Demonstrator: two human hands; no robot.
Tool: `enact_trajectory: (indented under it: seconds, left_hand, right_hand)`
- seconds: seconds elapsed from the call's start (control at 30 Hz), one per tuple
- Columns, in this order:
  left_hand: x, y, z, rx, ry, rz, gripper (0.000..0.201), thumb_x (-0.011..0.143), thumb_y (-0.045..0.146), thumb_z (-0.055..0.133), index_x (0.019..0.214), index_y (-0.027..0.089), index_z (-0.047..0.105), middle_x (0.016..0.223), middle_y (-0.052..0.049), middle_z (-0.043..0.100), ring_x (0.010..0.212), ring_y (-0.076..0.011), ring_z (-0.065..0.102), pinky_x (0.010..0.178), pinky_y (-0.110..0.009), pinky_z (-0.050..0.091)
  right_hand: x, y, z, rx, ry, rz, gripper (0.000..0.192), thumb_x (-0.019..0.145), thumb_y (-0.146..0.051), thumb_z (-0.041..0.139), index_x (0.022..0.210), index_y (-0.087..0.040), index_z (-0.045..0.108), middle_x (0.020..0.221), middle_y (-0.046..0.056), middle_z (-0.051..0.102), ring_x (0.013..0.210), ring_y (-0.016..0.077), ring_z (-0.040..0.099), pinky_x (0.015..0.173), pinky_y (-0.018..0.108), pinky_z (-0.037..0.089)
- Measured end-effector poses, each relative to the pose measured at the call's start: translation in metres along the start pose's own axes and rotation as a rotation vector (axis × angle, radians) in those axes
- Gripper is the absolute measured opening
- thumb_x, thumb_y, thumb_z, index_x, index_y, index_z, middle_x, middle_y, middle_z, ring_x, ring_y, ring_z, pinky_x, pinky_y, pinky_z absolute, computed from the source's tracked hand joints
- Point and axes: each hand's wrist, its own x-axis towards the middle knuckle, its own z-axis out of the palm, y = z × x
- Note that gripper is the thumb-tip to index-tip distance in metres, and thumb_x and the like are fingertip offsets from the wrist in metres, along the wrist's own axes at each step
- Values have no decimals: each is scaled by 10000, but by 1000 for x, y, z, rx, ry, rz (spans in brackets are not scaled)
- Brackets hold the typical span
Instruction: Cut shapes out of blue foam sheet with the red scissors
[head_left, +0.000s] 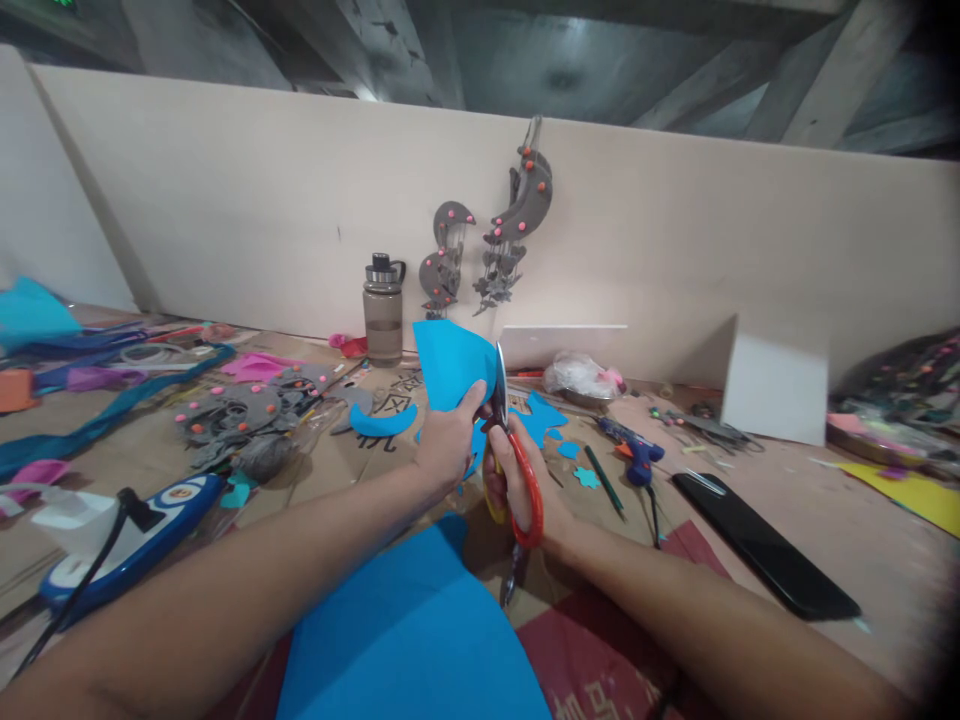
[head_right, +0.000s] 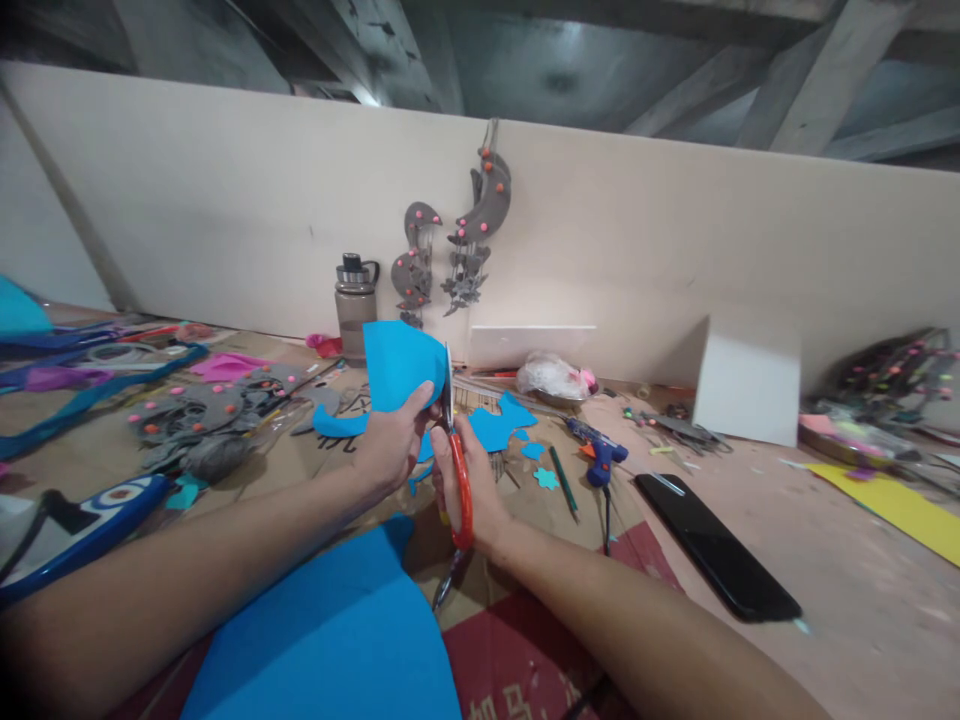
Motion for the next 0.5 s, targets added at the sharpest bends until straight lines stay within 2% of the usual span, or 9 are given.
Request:
enact_trajectory:
  seconds: [0.13,0.3,0.5]
  left_hand:
    - [-1,4,-1,17,-19,-60,434,824,554,690,560,225,586,522,-18,549,552,-173,525,592,-326,437]
    - [-6,18,0,87,-26,-109,457,863,527,648,539,208,609,519,-13,552,457,-127,420,543,-314,374]
    - [-10,24,0,94,-48,-137,461,853,545,658,540,209,614,447,9,482,393,-114,342,490,-319,321]
  right_hand:
    - [1,0,0,36,4,11,443,901,-641,633,869,-262,405,568,-104,374,414,71,299,354,178,268]
    - [1,-3,1,69,19,38,458,867,-653,668,898,-265,426,565,-110,361,413,69,299,336,158,275]
    - [0,-3,1,64,31,43,473,865,-645,675,871,-263,395,575,-114,380,403,54,286,330,144,269]
